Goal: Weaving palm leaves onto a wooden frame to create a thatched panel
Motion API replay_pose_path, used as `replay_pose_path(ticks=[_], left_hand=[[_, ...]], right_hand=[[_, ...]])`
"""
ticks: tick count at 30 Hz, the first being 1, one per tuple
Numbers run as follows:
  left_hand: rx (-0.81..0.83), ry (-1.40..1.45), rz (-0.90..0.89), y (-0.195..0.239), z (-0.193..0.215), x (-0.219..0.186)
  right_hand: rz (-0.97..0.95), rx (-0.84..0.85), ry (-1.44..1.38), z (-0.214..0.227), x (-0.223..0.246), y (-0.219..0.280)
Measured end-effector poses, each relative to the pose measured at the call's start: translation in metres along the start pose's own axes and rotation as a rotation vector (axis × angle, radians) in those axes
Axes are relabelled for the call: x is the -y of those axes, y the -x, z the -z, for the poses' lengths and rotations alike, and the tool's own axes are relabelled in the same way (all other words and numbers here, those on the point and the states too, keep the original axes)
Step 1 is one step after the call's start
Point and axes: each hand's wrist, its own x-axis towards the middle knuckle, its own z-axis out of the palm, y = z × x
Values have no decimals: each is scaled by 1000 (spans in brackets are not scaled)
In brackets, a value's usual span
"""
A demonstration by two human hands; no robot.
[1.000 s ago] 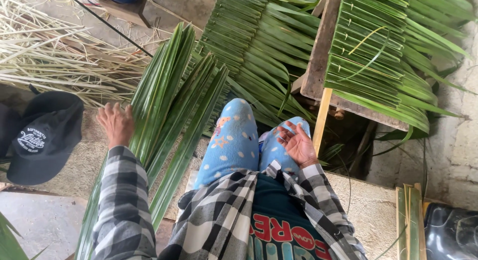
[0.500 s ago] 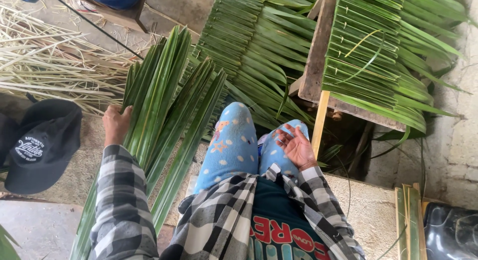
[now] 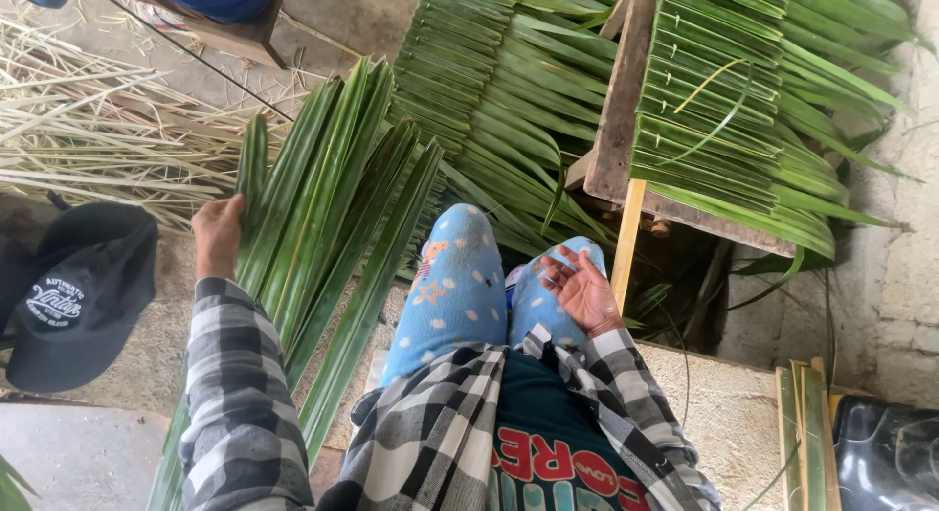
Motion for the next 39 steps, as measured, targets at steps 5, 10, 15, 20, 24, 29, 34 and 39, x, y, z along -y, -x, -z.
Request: replay_pose_path(ticks=[5,10,15,20,24,29,34,39], left_hand=[[-28,-175,-7,-65,-3,56],[-68,-263,3,-73,-14,55],[-154,-606,-177,-49,-29,44],[-69,-643,-230,41,-46,-1],[-168,-772,-294,48,-57,49],[-195,-839,-288,26,-34,75],[-173,-903,-323,5,-7,87],[-241,-923,-365,-17,12,84]], right_hand=[[-3,-1,2,2,0,-1],[-4,-16,-1,0,0,0],[-6,11,-7,-1,1,0],[-6,29,-19,-3,0,-2],[-12,30,-8,-3,1,-3],[5,25,-1,-2,1,-1],[16,19,-5,0,0,0],[13,33,1,2,0,-1]])
